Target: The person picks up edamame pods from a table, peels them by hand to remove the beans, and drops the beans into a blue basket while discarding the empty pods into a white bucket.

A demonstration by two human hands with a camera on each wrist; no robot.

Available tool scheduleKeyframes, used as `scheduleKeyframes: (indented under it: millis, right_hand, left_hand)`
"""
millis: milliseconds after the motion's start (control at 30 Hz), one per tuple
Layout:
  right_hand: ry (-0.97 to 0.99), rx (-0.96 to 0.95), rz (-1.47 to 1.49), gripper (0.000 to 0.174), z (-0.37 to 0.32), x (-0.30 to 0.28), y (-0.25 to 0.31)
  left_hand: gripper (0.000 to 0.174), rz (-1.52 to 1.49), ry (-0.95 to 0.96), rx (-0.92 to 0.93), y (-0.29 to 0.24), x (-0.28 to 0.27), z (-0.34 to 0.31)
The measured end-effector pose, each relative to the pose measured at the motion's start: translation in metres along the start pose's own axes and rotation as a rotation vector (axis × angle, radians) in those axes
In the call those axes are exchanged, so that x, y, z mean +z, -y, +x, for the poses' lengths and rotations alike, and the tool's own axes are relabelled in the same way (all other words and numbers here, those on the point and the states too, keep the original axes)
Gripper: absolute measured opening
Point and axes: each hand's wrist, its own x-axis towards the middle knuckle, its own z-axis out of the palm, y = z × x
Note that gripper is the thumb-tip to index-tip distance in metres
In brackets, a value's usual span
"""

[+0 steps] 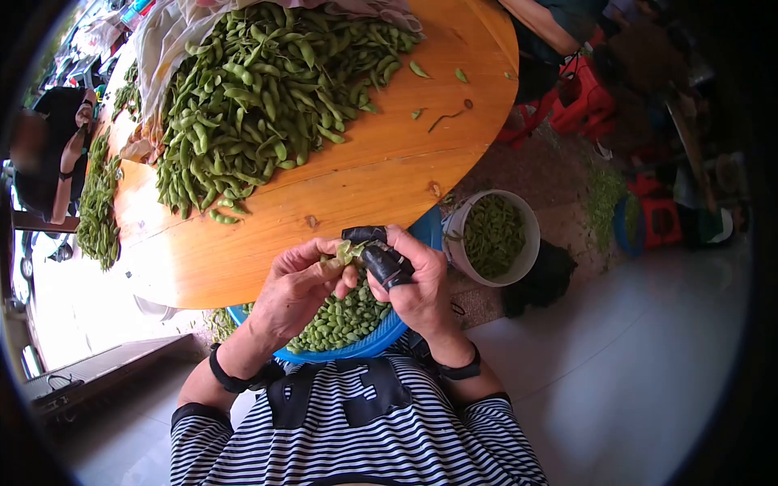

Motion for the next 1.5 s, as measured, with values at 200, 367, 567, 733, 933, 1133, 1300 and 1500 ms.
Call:
scheduleKeyframes:
  millis: [200, 367, 567, 733, 933, 1133, 1300, 1500]
  right_hand:
    - [0.144, -0.088, 0.483, 0.050, -0.003, -0.022, -0.011]
    - [0.013, -0.099, 0.030, 0.033, -0.022, -0.111, 0.025]
    - [-0.173, -0.031, -1.080, 0.046, -0.019, -0.145, 0.010]
    - [-0.218, -0.049, -0.908, 0.046, -0.016, -0.133, 0.006]
    - [-0.257, -0.098, -0.952, 0.047, -0.014, -0.134, -0.002]
    - [-0.246, -0.088, -0.887, 0.037, -0.004, -0.112, 0.014]
    - [-0.177, -0.177, -0.879, 0.035, -0.003, -0.096, 0.020]
    - [-0.187, -0.214, -0.872, 0.035, -0.004, -0.085, 0.026]
  left_hand:
    - [0.016, 0.506, 0.137, -0.085, -0.016, -0.016, -0.020]
    - [0.019, 1.571, 0.999, 0.094, -0.069, 0.012, -0.041]
    - [0.012, 1.855, 0.686, 0.321, -0.137, 0.062, 0.054]
    - [0.041, 2.247, 0.287, 0.903, -0.121, 0.020, 0.177]
    - [0.044, 2.502, 0.182, 1.052, -0.104, 0.016, 0.201]
    - [0.034, 2.504, 0.107, 0.936, -0.104, 0.023, 0.203]
    - [0.024, 2.322, 0.062, 1.105, -0.100, 0.020, 0.208]
    - [0.027, 2.457, 0.190, 0.980, -0.100, 0.020, 0.205]
